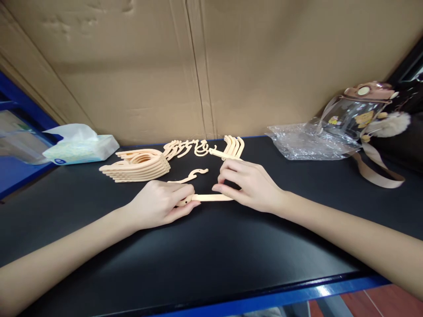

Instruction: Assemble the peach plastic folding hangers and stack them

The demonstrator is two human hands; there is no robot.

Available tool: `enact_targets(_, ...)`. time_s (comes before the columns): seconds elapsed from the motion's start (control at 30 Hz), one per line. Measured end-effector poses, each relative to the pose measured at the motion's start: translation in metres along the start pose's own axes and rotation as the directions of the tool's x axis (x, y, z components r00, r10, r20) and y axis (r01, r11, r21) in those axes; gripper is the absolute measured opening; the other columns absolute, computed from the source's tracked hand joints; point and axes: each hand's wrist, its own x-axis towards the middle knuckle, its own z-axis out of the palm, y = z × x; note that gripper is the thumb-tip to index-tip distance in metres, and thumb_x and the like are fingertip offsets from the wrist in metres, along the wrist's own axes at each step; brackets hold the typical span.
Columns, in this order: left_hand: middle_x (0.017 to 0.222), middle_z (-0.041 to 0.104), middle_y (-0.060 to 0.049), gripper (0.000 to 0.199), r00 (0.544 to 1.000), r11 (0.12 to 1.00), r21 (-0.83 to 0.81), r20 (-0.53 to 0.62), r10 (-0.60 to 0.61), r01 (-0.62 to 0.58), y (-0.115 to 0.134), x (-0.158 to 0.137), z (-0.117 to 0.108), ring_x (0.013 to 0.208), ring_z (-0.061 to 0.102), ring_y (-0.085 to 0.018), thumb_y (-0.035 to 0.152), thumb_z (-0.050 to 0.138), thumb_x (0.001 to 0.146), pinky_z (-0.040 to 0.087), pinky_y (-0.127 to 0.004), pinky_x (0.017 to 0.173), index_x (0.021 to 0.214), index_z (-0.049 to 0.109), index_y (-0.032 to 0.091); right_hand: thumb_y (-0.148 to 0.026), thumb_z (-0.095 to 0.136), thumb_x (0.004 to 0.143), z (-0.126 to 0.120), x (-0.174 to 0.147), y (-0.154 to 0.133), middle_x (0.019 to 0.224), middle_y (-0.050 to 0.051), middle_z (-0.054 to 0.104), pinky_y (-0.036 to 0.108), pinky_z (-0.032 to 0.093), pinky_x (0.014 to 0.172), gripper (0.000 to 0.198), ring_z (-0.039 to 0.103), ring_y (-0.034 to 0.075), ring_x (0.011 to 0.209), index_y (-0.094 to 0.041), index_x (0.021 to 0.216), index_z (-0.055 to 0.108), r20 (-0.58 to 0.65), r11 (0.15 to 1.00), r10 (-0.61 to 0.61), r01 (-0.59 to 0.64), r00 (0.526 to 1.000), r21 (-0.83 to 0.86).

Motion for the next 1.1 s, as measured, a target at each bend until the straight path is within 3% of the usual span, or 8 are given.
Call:
enact_targets(0.2, 0.055, 0.054, 0.005, 0.03, 0.999, 0.999, 0.005, 0.003, -0.033, 0.033, 0.001, -0.001, 0.001, 0.047, 0.053, -0.009, 0.033, 0.039, 0.095, 0.028, -0.022, 0.045, 0.069, 0.043, 0.018, -0.027, 0.047, 0.092, -0.003, 0.003, 0.003, 0.094, 0.006, 0.062, 0.035, 0.044, 0.079, 0.021, 0.055, 0.019, 0.088, -0.021, 0.077, 0.061, -0.168, 0.996, 0.043, -0.055, 0.985, -0.069)
enact_targets(0.4, 0.055, 0.054, 0.004, 0.029, 0.999, 0.999, 0.011, 0.006, -0.043, 0.043, 0.001, -0.001, 0.0, 0.047, 0.053, -0.01, 0.032, 0.041, 0.093, 0.027, -0.022, 0.045, 0.067, 0.044, 0.018, -0.031, 0.045, 0.094, -0.001, 0.002, 0.008, 0.116, 0.007, 0.06, 0.042, 0.04, 0.09, 0.026, 0.051, 0.024, 0.109, -0.022, 0.086, 0.069, -0.035, 0.982, 0.167, -0.17, 0.985, -0.083)
enact_targets(0.6, 0.053, 0.049, 0.004, 0.028, 0.999, 0.998, -0.048, -0.01, 0.042, -0.043, 0.002, 0.001, -0.004, 0.046, 0.047, -0.011, 0.034, 0.043, 0.09, 0.03, -0.023, 0.046, 0.067, 0.043, 0.019, -0.031, 0.045, 0.094, 0.003, 0.002, 0.013, 0.097, 0.006, 0.065, 0.037, 0.041, 0.084, 0.025, 0.055, 0.021, 0.096, -0.02, 0.091, 0.067, 0.032, 0.984, 0.178, -0.178, 0.983, -0.016)
enact_targets(0.73, 0.058, 0.049, 0.001, 0.019, 0.992, 0.987, -0.099, 0.008, 0.128, -0.126, 0.004, 0.002, -0.008, 0.053, 0.045, -0.014, 0.026, 0.039, 0.083, 0.037, -0.025, 0.052, 0.067, 0.044, 0.018, -0.032, 0.043, 0.095, 0.003, 0.003, 0.012, 0.096, 0.006, 0.064, 0.036, 0.041, 0.084, 0.025, 0.055, 0.02, 0.095, -0.019, 0.093, 0.065, 0.044, 0.982, 0.189, -0.19, 0.981, 0.013)
enact_targets(0.83, 0.069, 0.055, -0.004, 0.014, 0.989, 0.988, -0.083, 0.048, 0.136, -0.132, 0.004, 0.004, -0.011, 0.066, 0.049, -0.018, 0.016, 0.037, 0.08, 0.041, -0.029, 0.06, 0.072, 0.049, 0.017, -0.032, 0.042, 0.095, 0.003, 0.003, 0.012, 0.095, 0.005, 0.064, 0.035, 0.042, 0.083, 0.027, 0.055, 0.019, 0.093, -0.02, 0.093, 0.065, 0.036, 0.978, 0.207, -0.208, 0.978, 0.02)
enact_targets(0.9, 0.085, 0.061, -0.008, 0.015, 0.991, 0.991, -0.069, 0.057, 0.118, -0.114, 0.002, 0.005, -0.011, 0.083, 0.053, -0.022, 0.015, 0.038, 0.082, 0.044, -0.035, 0.075, 0.079, 0.053, 0.015, -0.032, 0.04, 0.095, 0.003, 0.003, 0.012, 0.093, 0.005, 0.064, 0.034, 0.043, 0.081, 0.028, 0.056, 0.019, 0.09, -0.02, 0.091, 0.065, 0.029, 0.973, 0.231, -0.232, 0.972, 0.01)
enact_targets(1.0, 0.117, 0.059, -0.011, 0.02, 0.996, 0.996, -0.059, 0.046, 0.072, -0.069, 0.001, 0.005, -0.009, 0.113, 0.046, -0.027, 0.012, 0.039, 0.086, 0.033, -0.046, 0.1, 0.096, 0.056, 0.015, -0.032, 0.039, 0.096, 0.004, 0.002, 0.013, 0.093, 0.005, 0.062, 0.033, 0.044, 0.078, 0.029, 0.057, 0.018, 0.087, -0.021, 0.094, 0.066, 0.021, 0.956, 0.294, -0.294, 0.955, -0.015)
enact_targets(1.1, 0.135, 0.048, -0.011, 0.031, 0.999, 0.999, -0.046, 0.053, -0.01, 0.013, 0.0, 0.004, -0.006, 0.119, 0.043, -0.027, 0.004, 0.039, 0.085, 0.037, -0.044, 0.096, 0.107, 0.056, 0.017, -0.031, 0.04, 0.094, 0.004, 0.001, 0.013, 0.092, 0.003, 0.061, 0.031, 0.045, 0.072, 0.028, 0.059, 0.017, 0.082, -0.023, 0.1, 0.066, 0.019, 0.934, 0.356, -0.355, 0.934, -0.031)
